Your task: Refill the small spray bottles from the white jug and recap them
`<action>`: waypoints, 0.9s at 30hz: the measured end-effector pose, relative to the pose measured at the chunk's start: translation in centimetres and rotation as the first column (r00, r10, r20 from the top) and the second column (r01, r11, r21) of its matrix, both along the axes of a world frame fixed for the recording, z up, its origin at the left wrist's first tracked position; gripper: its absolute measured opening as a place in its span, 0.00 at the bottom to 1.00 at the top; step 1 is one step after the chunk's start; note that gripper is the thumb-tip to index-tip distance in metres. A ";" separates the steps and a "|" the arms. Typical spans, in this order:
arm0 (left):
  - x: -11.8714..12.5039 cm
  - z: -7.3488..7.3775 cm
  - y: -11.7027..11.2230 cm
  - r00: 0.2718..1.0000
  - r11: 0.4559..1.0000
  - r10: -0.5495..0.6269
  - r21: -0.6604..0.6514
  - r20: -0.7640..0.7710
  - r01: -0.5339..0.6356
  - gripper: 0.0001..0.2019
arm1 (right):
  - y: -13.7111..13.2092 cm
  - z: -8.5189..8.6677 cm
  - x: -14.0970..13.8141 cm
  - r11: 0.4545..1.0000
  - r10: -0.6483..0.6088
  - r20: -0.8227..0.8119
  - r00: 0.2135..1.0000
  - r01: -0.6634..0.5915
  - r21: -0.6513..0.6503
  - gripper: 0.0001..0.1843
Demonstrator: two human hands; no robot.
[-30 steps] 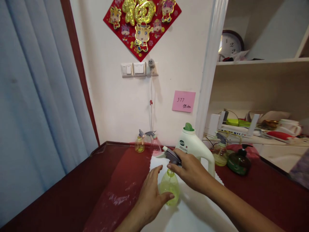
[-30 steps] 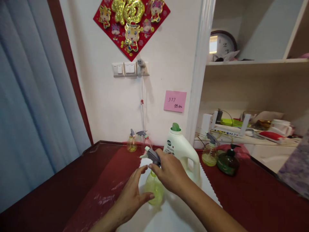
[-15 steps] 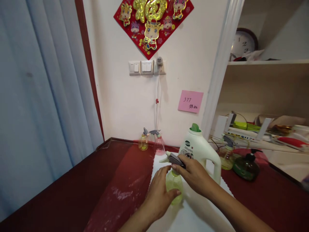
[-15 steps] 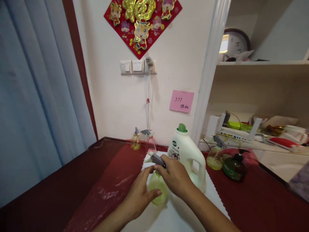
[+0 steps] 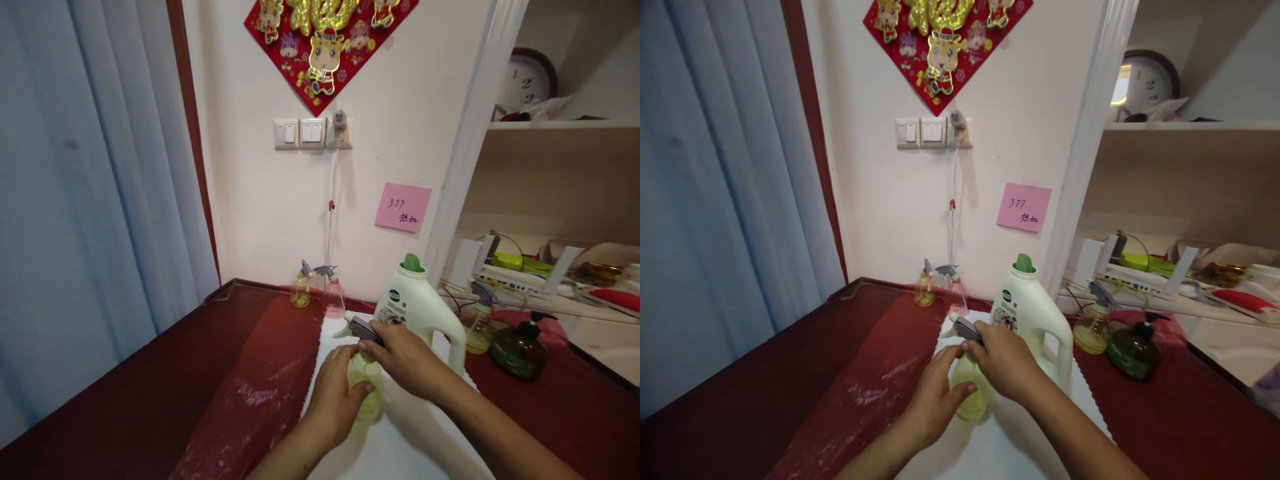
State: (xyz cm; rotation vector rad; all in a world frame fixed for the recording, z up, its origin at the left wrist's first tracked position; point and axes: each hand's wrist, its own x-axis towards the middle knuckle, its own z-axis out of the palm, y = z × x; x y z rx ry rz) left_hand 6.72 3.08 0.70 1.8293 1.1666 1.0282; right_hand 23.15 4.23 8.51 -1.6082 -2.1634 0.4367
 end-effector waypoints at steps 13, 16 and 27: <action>3.7 0.1 -0.1 0.848 0.978 0.210 -0.093 0.486 -0.189 0.16 | -0.3 0.9 0.4 0.999 0.051 -0.006 0.999 -0.051 -0.018 0.12; 3.7 -0.6 0.0 0.855 0.972 0.233 -0.075 0.463 -0.225 0.14 | -0.3 1.4 0.7 0.997 0.057 -0.034 0.998 -0.055 0.057 0.15; 6.1 0.1 -0.4 0.726 0.933 0.358 -0.204 0.587 -0.296 0.19 | 0.1 0.6 -0.5 0.980 -0.011 -0.062 0.998 0.023 0.198 0.08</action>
